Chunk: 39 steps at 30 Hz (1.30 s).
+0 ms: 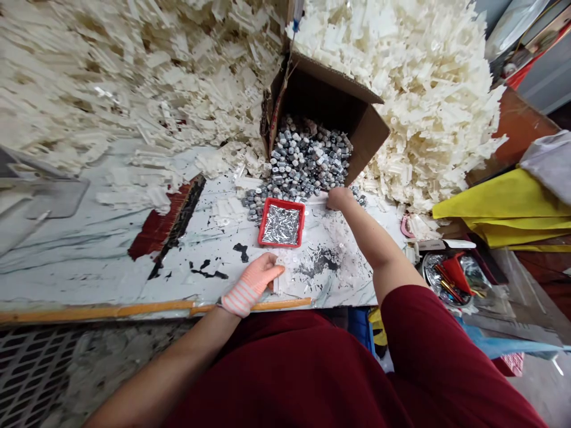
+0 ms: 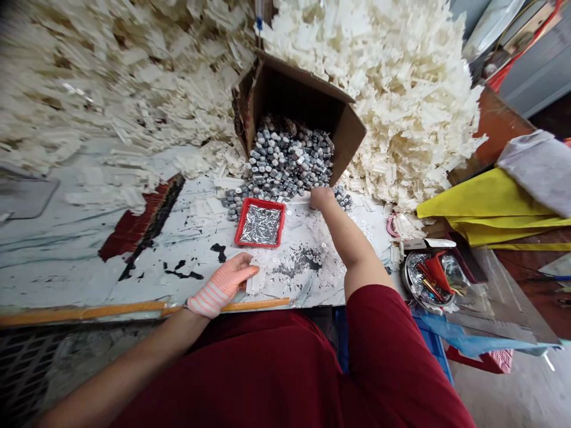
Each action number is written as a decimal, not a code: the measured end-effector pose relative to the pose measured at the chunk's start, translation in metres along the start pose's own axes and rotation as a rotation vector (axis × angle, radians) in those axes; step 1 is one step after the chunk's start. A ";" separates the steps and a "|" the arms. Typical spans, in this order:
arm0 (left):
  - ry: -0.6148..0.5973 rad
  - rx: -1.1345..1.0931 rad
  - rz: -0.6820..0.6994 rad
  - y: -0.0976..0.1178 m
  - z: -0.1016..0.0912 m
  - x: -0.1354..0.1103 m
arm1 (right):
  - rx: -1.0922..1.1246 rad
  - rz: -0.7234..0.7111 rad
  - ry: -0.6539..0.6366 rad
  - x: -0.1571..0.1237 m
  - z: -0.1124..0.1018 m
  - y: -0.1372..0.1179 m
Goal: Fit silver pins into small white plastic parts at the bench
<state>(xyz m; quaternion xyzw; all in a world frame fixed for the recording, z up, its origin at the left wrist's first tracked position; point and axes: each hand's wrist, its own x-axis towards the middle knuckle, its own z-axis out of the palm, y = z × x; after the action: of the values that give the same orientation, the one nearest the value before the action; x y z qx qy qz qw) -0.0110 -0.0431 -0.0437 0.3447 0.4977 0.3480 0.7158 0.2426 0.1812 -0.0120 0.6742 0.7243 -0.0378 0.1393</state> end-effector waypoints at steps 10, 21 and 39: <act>0.026 -0.226 -0.043 0.010 0.013 0.003 | 0.900 0.281 0.362 -0.032 0.034 0.010; 0.176 -0.370 0.032 0.012 0.018 0.007 | 1.040 -0.354 0.500 -0.186 0.061 -0.121; -0.049 -0.264 -0.051 0.015 0.017 0.005 | 0.163 0.099 0.207 -0.091 0.018 0.018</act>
<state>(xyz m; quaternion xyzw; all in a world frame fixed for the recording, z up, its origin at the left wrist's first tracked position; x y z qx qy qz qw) 0.0047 -0.0337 -0.0289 0.2431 0.4388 0.3834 0.7755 0.2682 0.0904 -0.0037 0.7184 0.6952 -0.0200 0.0102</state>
